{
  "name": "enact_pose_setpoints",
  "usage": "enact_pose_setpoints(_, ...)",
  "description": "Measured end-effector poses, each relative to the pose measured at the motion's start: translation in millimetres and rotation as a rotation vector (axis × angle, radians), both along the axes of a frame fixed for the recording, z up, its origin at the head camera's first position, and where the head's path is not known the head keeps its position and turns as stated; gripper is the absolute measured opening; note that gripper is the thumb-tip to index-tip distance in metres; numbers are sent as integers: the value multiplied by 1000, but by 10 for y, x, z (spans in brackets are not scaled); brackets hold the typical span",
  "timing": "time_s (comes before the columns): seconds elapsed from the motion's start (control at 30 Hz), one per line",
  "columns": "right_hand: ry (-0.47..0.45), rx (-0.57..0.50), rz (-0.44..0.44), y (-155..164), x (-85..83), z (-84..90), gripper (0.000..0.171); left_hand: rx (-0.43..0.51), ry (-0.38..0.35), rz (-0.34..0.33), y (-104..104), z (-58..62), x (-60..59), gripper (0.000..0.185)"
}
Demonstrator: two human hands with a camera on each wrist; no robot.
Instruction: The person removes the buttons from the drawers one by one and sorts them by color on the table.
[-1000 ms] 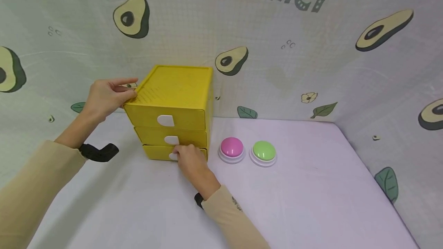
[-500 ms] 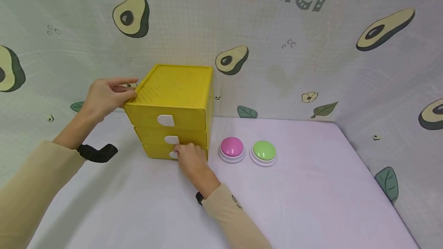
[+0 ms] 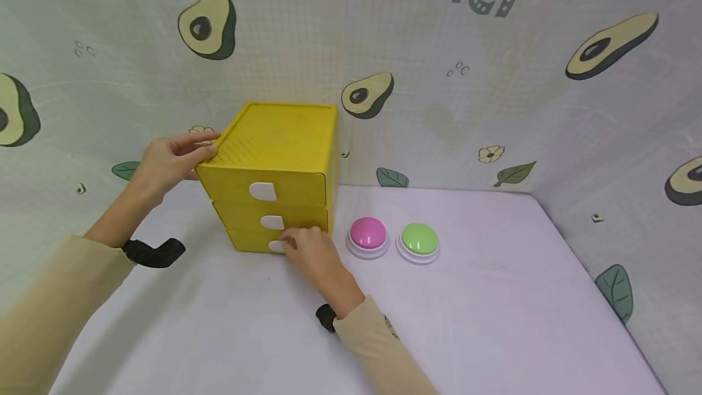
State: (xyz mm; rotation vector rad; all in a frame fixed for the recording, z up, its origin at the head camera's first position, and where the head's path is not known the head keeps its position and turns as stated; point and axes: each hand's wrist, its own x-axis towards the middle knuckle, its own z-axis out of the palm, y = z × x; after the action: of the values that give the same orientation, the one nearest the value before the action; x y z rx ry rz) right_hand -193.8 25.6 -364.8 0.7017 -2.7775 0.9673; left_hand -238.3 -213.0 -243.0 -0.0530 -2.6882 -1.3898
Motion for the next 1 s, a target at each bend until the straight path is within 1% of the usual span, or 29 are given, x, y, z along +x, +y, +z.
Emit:
enact_pose_setpoints(0.2, 109, -98, -28, 27, 76, 157, 9, 49, -49, -30, -18, -33, -33, 58)
enact_pose_setpoints(0.27, 143, -100, -52, 20, 95, 197, 10, 60, -59, -43, -25, -42, -37, 59)
enact_pose_setpoints(0.37, 179, -72, -65, -7, 110, 236, 17, 75, -68, -70, -34, -51, -36, 60)
enact_pose_setpoints(0.5, 185, -26, -63, -55, 107, 252, 24, 90, -83, -108, -41, -48, -24, 60)
enact_pose_setpoints(0.63, 211, -23, -83, -90, 94, 242, 20, 110, -99, -134, -38, -43, -23, 59)
enact_pose_setpoints(0.77, 233, -75, -85, -108, 82, 235, 16, 136, -110, -149, -39, -47, -25, 58)
enact_pose_setpoints(0.93, 202, -167, -81, -113, 50, 220, 14, 161, -126, -157, -35, -48, -33, 59)
enact_pose_setpoints(1.0, 195, -182, -76, -114, 33, 214, 14, 158, -128, -153, -35, -46, -33, 59)
